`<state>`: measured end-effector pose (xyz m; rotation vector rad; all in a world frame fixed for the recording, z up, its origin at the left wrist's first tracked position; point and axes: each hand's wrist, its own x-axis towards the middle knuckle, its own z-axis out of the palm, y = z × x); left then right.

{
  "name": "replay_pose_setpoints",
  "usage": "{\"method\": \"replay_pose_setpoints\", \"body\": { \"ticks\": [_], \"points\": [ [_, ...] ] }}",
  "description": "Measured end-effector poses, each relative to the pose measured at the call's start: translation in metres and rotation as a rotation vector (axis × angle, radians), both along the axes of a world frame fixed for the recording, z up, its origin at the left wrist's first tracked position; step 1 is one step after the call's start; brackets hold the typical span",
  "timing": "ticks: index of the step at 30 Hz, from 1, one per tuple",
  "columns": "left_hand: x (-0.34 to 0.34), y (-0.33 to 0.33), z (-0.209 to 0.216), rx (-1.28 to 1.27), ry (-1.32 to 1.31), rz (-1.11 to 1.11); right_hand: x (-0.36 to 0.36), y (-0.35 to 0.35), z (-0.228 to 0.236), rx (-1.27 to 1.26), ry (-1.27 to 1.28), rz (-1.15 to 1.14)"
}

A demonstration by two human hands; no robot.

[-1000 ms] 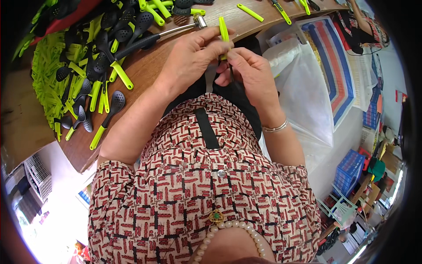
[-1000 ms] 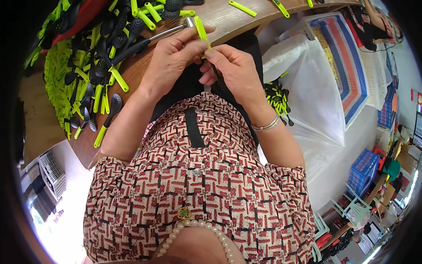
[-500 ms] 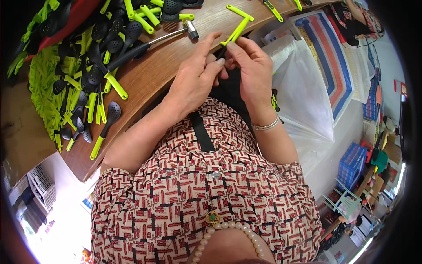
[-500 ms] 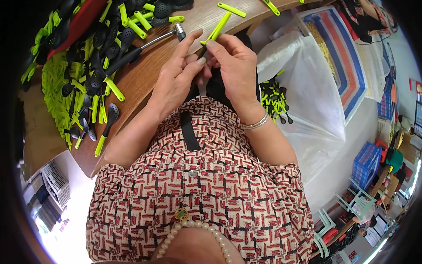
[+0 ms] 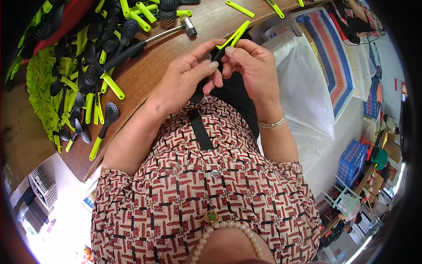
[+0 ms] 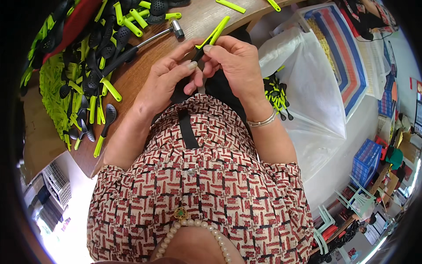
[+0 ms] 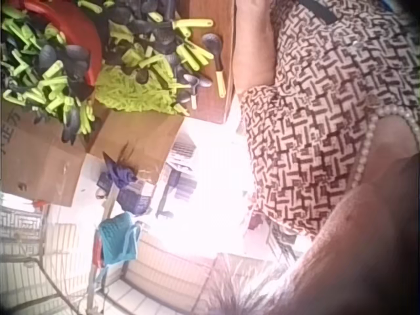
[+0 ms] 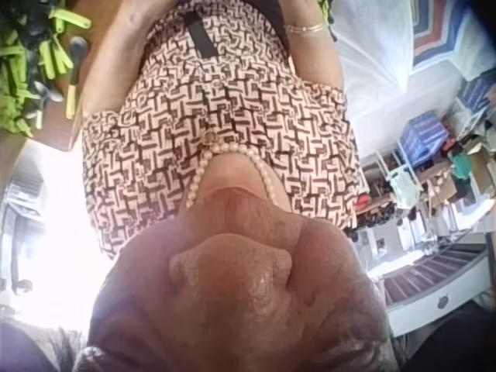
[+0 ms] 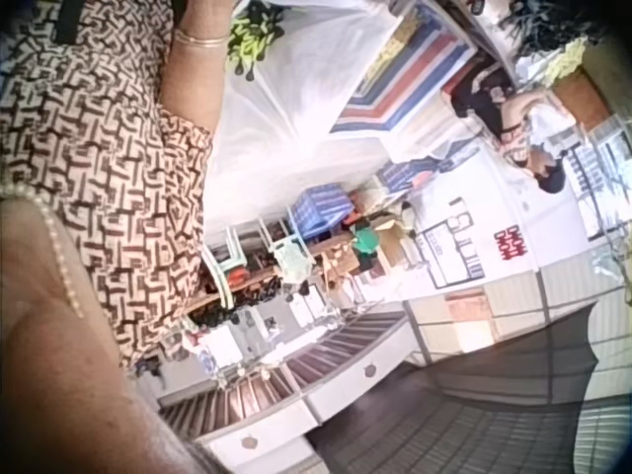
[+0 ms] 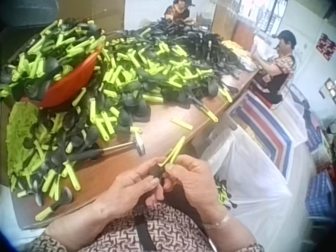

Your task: The person assembles slotted spoons by attaching plastic handle pieces onto the spoon stems by hand and tapping them into place using a small hammer.

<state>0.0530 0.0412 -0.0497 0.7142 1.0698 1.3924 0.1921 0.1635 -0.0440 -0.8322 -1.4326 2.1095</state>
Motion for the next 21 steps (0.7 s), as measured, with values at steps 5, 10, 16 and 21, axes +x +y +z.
{"method": "replay_pose_setpoints", "body": {
  "ticks": [5, 10, 16, 21],
  "points": [
    [-0.010, -0.009, 0.000, -0.022, 0.075, -0.054, 0.004, 0.005, 0.003, -0.012, -0.044, 0.098],
    [-0.011, -0.011, 0.005, -0.049, 0.012, -0.082, 0.006, 0.008, 0.007, 0.001, -0.091, 0.166],
    [-0.013, -0.020, 0.005, -0.100, -0.021, -0.075, 0.004, 0.007, 0.009, -0.087, -0.121, 0.240],
    [-0.010, -0.025, 0.002, -0.062, 0.100, -0.065, 0.004, 0.001, 0.006, -0.141, -0.143, 0.195]
  ]
}}
